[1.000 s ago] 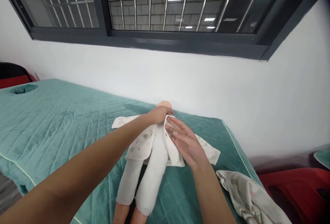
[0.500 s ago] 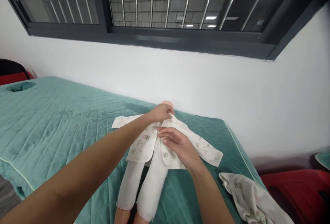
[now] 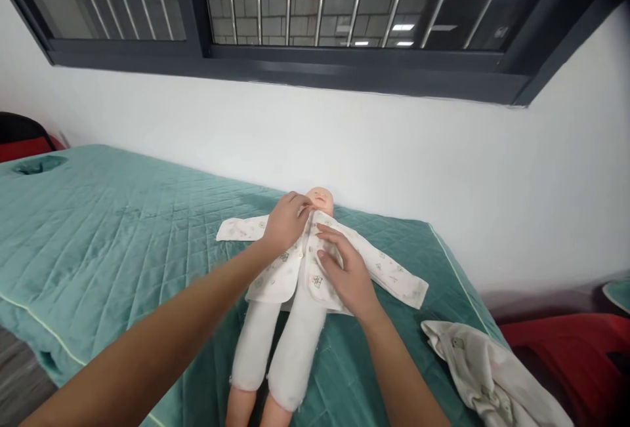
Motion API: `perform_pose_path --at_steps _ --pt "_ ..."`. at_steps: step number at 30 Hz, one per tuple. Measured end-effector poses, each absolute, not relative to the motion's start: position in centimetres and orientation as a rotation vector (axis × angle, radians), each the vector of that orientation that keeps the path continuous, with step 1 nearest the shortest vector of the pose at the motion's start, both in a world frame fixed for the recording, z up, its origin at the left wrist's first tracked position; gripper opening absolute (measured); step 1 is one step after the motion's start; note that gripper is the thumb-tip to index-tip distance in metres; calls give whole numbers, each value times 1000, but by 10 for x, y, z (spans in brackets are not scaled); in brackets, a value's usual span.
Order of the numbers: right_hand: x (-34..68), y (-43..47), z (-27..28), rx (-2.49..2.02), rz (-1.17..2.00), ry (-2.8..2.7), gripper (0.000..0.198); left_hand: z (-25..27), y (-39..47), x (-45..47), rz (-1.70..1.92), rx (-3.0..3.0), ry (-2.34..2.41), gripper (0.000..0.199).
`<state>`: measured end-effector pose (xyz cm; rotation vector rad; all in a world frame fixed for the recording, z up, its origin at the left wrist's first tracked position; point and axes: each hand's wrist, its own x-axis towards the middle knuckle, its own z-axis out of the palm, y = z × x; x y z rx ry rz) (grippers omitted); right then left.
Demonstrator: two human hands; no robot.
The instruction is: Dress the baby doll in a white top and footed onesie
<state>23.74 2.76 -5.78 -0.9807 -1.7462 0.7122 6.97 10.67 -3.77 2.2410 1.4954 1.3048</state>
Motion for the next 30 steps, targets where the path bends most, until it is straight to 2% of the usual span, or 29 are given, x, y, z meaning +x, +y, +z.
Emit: perform_pose_path --at_steps 4,11,17,21,24,30 --pt "230 28 -66 -1074 452 -1983 43 -72 53 29 1472 1994 1516 18" --pt "226 6 -78 -1157 321 -2057 53 -132 -36 -14 1219 1827 1522 26" --pt "251 -58 -112 -1339 281 -1689 45 -128 -50 -14 1051 2000 1584 43" --pt "261 -76 -128 -1589 249 -1535 52 -129 -48 -15 969 2074 1577 50" --pt "258 -70 -125 -1740 222 -1505 57 -128 -47 -11 934 2143 1561 53" --pt "249 -55 -107 -2032 241 -1526 47 -125 -44 -4 917 2247 1465 51"
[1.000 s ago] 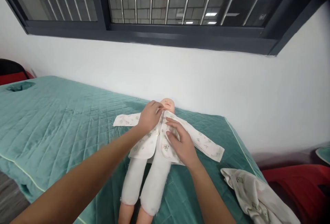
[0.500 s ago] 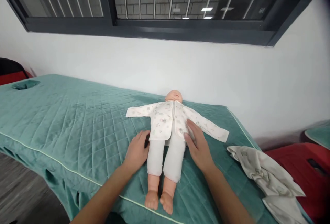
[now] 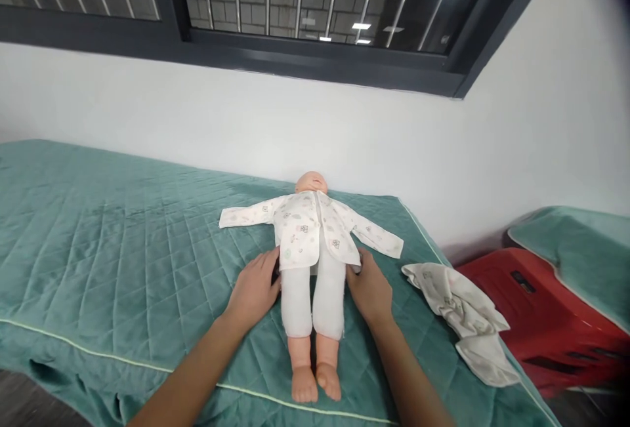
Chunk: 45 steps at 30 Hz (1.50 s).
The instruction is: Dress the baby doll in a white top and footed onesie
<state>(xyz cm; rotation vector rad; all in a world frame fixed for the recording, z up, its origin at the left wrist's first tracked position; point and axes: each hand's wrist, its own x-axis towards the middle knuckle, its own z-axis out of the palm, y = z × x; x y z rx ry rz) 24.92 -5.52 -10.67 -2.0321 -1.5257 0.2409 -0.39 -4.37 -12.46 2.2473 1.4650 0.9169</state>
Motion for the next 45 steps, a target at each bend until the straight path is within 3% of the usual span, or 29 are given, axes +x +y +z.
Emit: perform_pose_path --at_steps 4,11,19,27,37,45 --pt "253 -51 -101 -2126 307 -1512 40 -130 -42 -5 949 2220 1508 47" --pt "257 -63 -106 -1819 390 -1486 31 -135 -47 -11 1168 2129 1531 36" --pt "249 -96 -109 -2057 317 -1525 30 -135 -51 -12 1112 2017 1675 19" --pt "244 -76 -102 -1546 54 -1700 57 -134 -43 -11 1253 2068 1500 8" --pt "216 -75 -87 -1284 178 -2058 54 -125 -50 -11 1209 2062 1353 10" --pt "230 -84 -85 -1214 570 -1792 37 -127 -49 -13 1197 2040 1323 9"
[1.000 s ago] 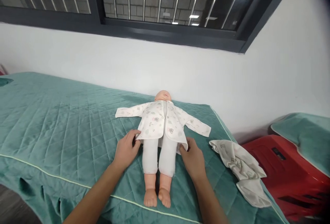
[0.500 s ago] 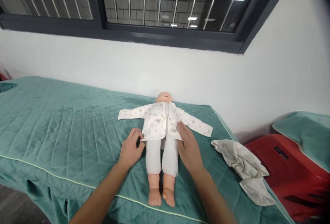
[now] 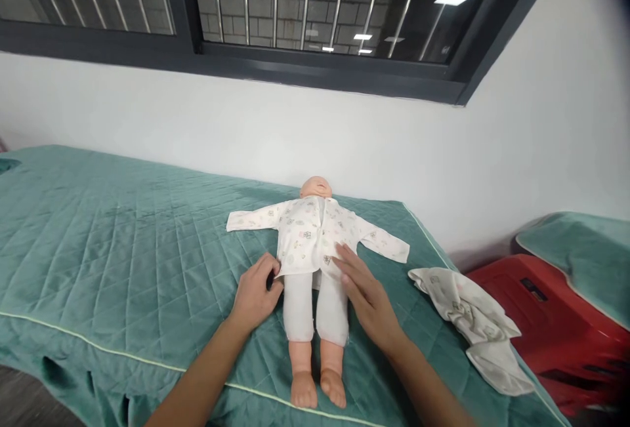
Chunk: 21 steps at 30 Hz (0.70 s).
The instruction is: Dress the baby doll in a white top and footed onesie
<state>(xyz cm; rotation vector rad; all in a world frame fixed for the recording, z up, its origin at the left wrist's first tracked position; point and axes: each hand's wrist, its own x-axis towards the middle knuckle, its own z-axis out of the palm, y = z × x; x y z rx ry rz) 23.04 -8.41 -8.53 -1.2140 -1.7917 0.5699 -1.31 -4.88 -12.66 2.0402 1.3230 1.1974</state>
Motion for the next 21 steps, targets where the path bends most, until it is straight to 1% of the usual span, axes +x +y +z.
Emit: perform_pose_path --at_steps 2,4,6,7,9,14,16,18,21 --pt "237 -74 -90 -1244 674 -1487 34 -127 -49 -14 1191 2021 1318 7" --pt "247 -56 -96 -1251 847 -1090 31 -128 -49 -15 1207 1968 1286 7" --pt "260 -34 -101 -1196 1091 -741 23 -129 -49 -15 1245 1876 1270 12" --pt "267 -23 -102 -1163 1209 -643 22 -129 -49 -16 1268 1821 1279 17" --pt "280 -2 -102 -1116 1331 -516 24 -130 -48 -16 1320 1714 1321 25" --pt "295 21 -100 -1059 1366 -374 18 -129 -45 -15 1365 1580 1393 33" --pt "294 19 -103 -1026 1342 -357 16 -128 -44 -14 1361 1549 1404 34" --pt "291 12 -107 -993 1328 -337 19 -126 -44 -13 1361 1532 1417 35" --pt "288 1 -108 -934 1386 -321 19 -125 -44 -13 1352 1537 1449 35"
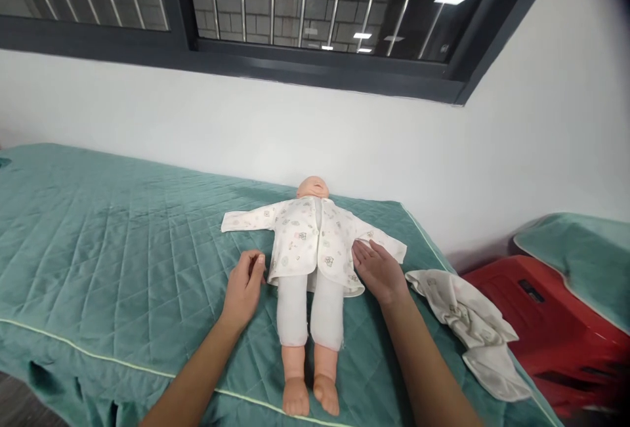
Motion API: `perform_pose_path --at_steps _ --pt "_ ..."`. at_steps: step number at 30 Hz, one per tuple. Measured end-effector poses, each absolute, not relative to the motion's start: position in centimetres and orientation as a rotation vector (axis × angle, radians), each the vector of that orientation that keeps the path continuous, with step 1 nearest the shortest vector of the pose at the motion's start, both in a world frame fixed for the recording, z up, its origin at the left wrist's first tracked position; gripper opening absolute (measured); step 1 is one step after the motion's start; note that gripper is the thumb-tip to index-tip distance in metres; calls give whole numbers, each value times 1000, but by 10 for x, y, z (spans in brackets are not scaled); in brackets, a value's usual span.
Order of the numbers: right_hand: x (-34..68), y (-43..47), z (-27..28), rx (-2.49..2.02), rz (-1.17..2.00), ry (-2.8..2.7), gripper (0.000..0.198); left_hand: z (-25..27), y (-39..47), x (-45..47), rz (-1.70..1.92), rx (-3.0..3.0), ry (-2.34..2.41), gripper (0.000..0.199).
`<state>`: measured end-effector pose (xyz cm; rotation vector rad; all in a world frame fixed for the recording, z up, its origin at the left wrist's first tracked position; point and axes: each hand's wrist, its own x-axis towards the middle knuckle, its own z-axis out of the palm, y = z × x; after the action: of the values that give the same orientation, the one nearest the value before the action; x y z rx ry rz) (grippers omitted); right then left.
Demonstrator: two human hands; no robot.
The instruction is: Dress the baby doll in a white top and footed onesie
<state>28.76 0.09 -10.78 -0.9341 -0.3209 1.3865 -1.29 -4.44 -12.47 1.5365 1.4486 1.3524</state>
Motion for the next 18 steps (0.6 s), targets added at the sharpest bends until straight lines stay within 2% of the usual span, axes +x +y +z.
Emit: perform_pose_path --at_steps 5,12,15,18 --pt "288 0 -102 -726 1492 -318 15 -126 -44 -13 1335 1550 1483 36" --pt "310 34 -100 -900 1405 -337 4 -124 -43 -12 1298 1580 1503 38" --pt "325 39 -100 -901 1354 -351 6 -123 -43 -12 1293 1580 1506 38" --pt "341 35 -102 -866 1326 -341 16 -123 -43 -12 1281 1597 1516 39"
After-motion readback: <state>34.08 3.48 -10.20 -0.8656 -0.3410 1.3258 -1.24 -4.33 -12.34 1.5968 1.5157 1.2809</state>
